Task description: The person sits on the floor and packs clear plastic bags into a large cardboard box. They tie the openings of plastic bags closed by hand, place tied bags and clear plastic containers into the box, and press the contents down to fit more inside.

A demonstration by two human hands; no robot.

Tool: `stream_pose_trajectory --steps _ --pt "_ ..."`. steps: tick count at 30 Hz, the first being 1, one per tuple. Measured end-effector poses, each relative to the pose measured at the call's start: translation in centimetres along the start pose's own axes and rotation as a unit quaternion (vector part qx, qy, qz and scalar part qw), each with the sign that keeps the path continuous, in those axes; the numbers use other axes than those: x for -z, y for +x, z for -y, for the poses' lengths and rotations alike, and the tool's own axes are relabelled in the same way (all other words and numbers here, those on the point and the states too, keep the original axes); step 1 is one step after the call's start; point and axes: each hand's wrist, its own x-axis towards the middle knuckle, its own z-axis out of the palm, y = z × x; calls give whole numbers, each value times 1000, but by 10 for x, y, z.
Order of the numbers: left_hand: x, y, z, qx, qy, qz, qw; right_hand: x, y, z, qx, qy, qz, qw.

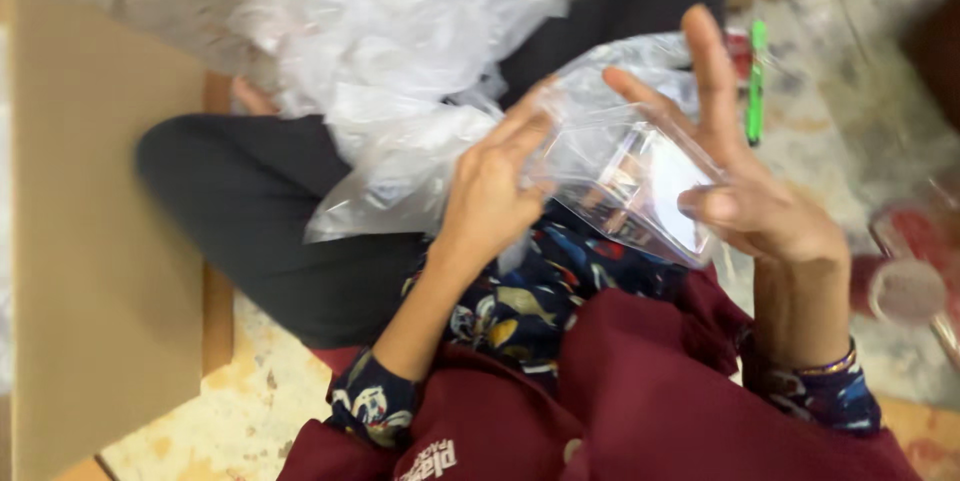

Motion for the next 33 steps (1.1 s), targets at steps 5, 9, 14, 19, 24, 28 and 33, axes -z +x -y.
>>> stream_pose_trajectory --steps 5,9,14,19,24,28,33 --pt "21 -2 6 37 -109 14 993 -11 31 -12 -87 -34 -22 995" --pt "29 -1 13 4 -120 22 992 -14 39 -36 -93 -66 -49 992" --pt "37 -3 15 19 -136 14 990 -19 50 -51 -106 -91 -93 986" --pt "46 -11 4 -31 -71 -41 996 -30 55 -62 -115 -155 -131 972" --pt "47 -21 -2 -49 -9 -54 997 -40 57 -75 -47 -170 -127 976" --pt "47 -24 1 -54 13 -47 997 -45 60 -78 -51 -218 -132 966" --pt "62 -19 5 -54 -6 -46 997 -41 63 -65 -55 -258 -74 962"
